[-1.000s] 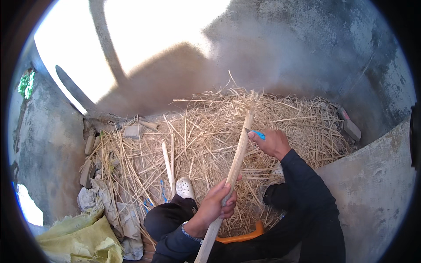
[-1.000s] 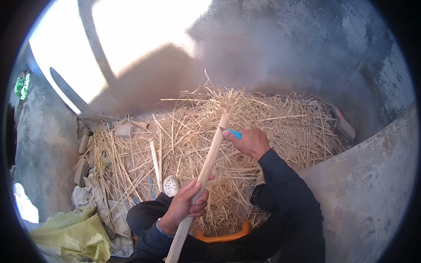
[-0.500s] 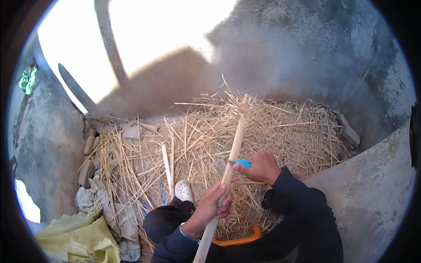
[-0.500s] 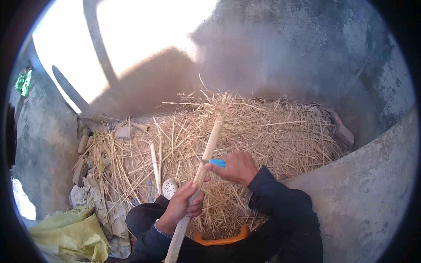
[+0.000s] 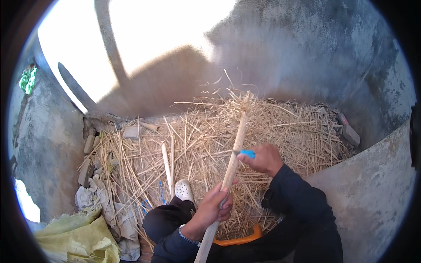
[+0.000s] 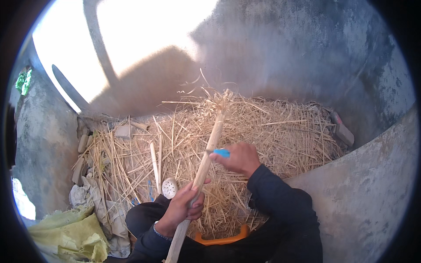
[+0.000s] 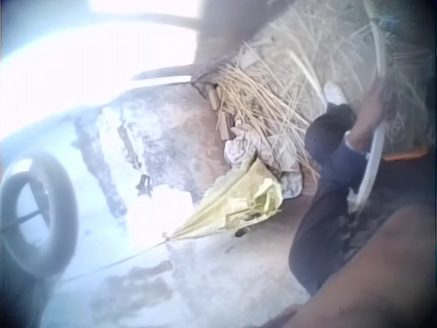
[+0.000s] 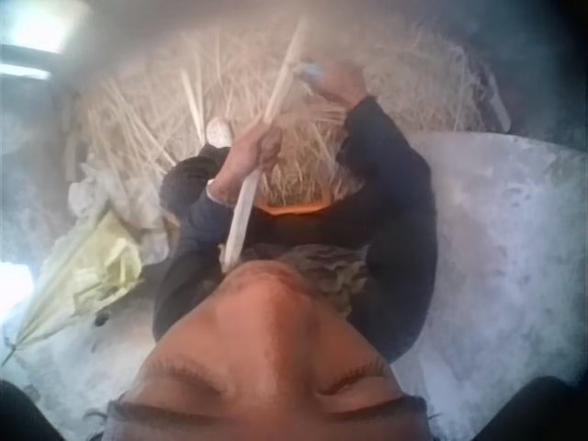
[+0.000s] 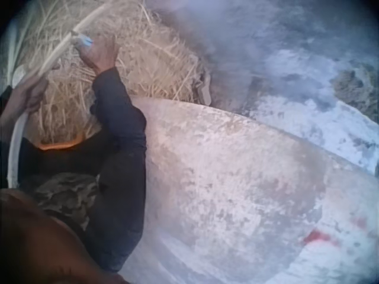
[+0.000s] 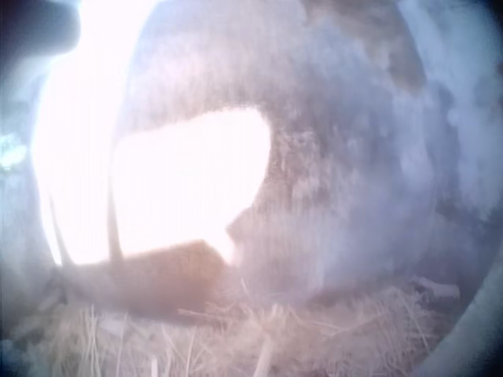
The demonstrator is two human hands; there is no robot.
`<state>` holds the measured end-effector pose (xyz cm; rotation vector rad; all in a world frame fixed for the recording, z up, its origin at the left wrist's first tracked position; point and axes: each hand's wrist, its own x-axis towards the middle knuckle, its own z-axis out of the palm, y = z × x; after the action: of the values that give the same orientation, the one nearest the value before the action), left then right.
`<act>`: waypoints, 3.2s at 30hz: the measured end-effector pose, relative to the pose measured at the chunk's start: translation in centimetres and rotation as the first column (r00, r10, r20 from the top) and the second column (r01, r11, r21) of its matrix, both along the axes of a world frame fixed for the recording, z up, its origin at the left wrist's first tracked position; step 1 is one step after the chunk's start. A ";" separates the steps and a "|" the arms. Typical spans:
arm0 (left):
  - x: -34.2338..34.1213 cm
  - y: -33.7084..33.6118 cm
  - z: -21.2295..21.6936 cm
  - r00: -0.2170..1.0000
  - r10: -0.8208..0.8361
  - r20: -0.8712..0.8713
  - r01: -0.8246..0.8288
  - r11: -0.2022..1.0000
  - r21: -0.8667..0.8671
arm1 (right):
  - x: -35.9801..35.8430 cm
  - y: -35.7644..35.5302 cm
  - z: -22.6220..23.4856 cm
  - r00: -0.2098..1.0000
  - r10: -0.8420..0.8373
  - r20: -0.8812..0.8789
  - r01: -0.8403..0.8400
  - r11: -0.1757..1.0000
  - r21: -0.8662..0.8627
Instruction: The person sits on a straw-covered floor and uses a small blue knife to shave the surface of a long, thin wooden stick. They hold the stick with their left hand and scrape it with the knife in their right hand, creating wood shavings that fall onto the straw.
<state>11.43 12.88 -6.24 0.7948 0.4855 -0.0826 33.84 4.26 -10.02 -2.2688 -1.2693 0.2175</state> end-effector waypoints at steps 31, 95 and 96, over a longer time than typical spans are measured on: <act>0.1 0.1 -0.8 0.998 0.042 0.043 -0.039 0.997 -0.065 | -1.0 -0.9 1.7 0.993 0.117 0.009 -0.116 0.991 -0.072; 0.0 -1.0 -2.6 0.943 0.094 0.320 0.200 0.611 -0.766 | 0.3 -1.5 1.8 0.968 0.219 0.125 -0.226 0.973 0.048; -0.1 -1.2 -2.5 0.948 0.075 0.308 0.195 0.629 -0.753 | 0.6 -1.6 1.8 0.957 0.240 0.163 -0.250 0.967 0.042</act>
<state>11.29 11.63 -8.74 -0.0577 0.0759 -0.2121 34.44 2.67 -8.17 -2.1062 -1.6183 0.0865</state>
